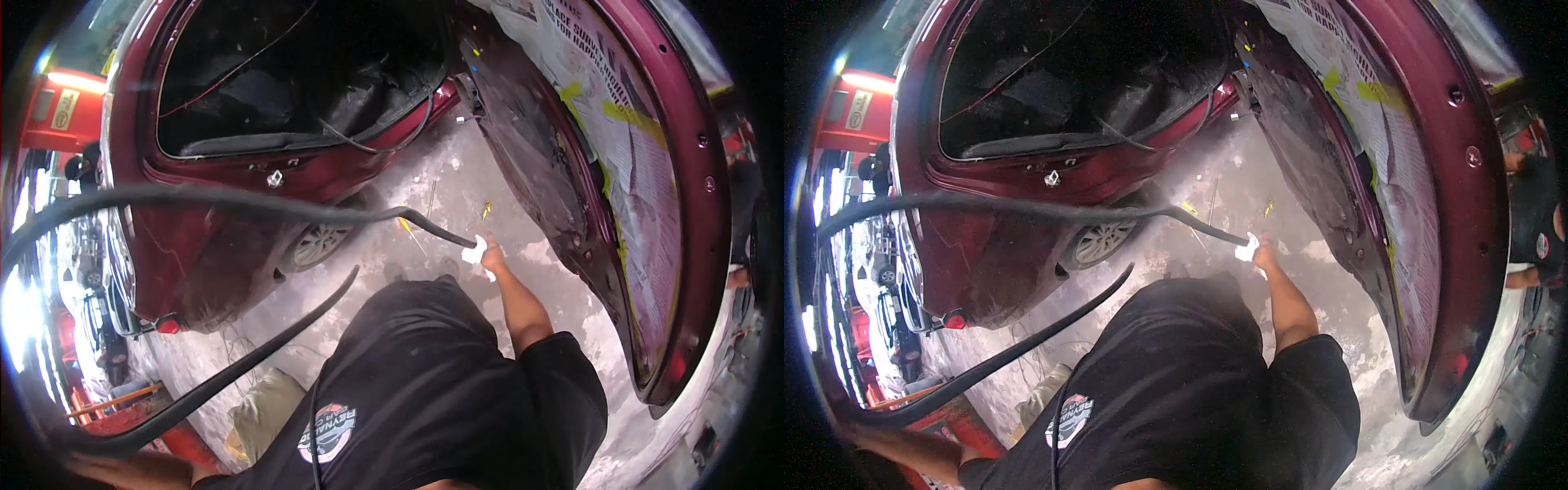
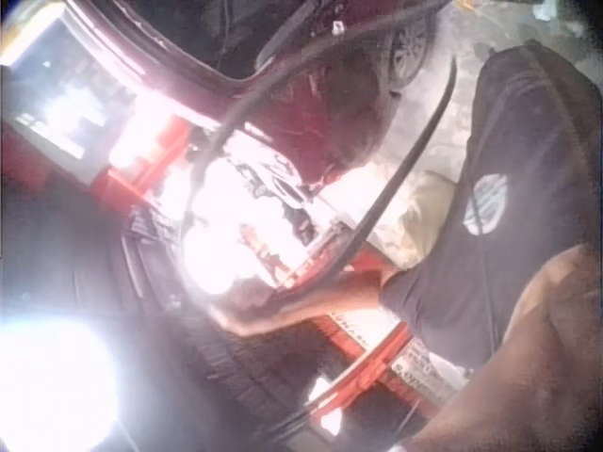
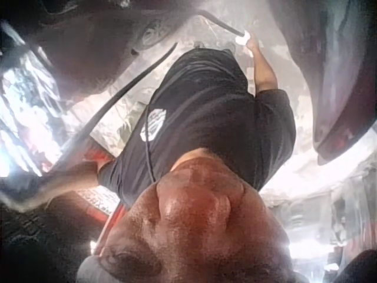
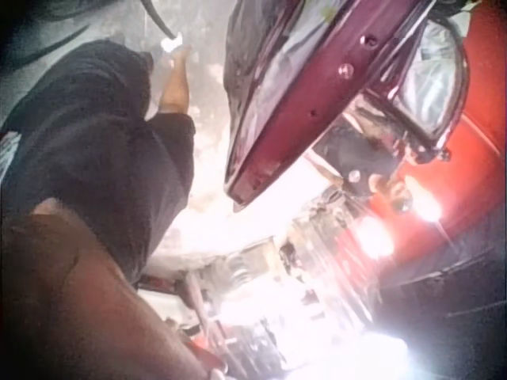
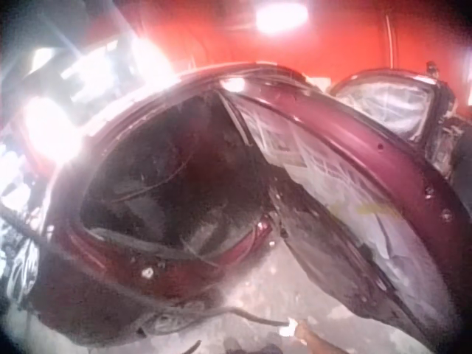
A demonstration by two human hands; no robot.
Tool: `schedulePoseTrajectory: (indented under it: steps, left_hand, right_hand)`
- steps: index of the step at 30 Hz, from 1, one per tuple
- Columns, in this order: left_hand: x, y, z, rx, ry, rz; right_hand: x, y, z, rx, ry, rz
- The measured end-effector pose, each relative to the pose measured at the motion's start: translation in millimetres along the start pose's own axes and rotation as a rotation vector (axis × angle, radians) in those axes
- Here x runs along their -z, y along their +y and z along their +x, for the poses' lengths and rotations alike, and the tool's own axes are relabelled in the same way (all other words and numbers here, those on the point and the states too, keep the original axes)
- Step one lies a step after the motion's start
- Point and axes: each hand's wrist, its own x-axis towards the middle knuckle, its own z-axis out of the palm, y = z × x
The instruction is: The person cleans the trunk opening of a maroon car with a cloth, then installs a black rubber sealant strip along the edge using a screwdriver to secure clips. The person wipes the area again after installation.
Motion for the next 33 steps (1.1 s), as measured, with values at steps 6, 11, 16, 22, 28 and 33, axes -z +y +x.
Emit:
schedulePoseTrajectory:
  steps: [6, 11, 16, 22, 28, 33]
  left_hand:
    - [-139.0, 31.7, -44.4, 0.32, -0.288, -0.664]
    - [-229.4, 69.2, -78.5, 0.601, -0.595, -1.189]
    - [-311.8, 77.4, -118.2, 0.576, -0.553, -1.307]
    - [-341.3, 80.8, -158.1, 0.048, -0.453, -0.996]
    - [-353.8, 13.6, -168.5, 0.185, -0.585, -1.13]
    - [-397.7, -5.4, -135.1, 0.792, -1.336, -1.802]
  right_hand:
    - [68.6, -68.7, 19.4, 0.175, -0.017, 0.175]
    - [169.8, -223.0, -59.7, 0.44, -0.18, 0.822]
    - [230.1, -369.4, -182.3, 0.503, -0.433, 1.467]
    - [223.7, -418.1, -202.2, 0.608, -0.351, 1.34]
    - [224.6, -443.5, -218.7, 0.714, 0.087, 0.881]
    - [205.7, -449.4, -230.8, 0.493, 0.033, 0.806]
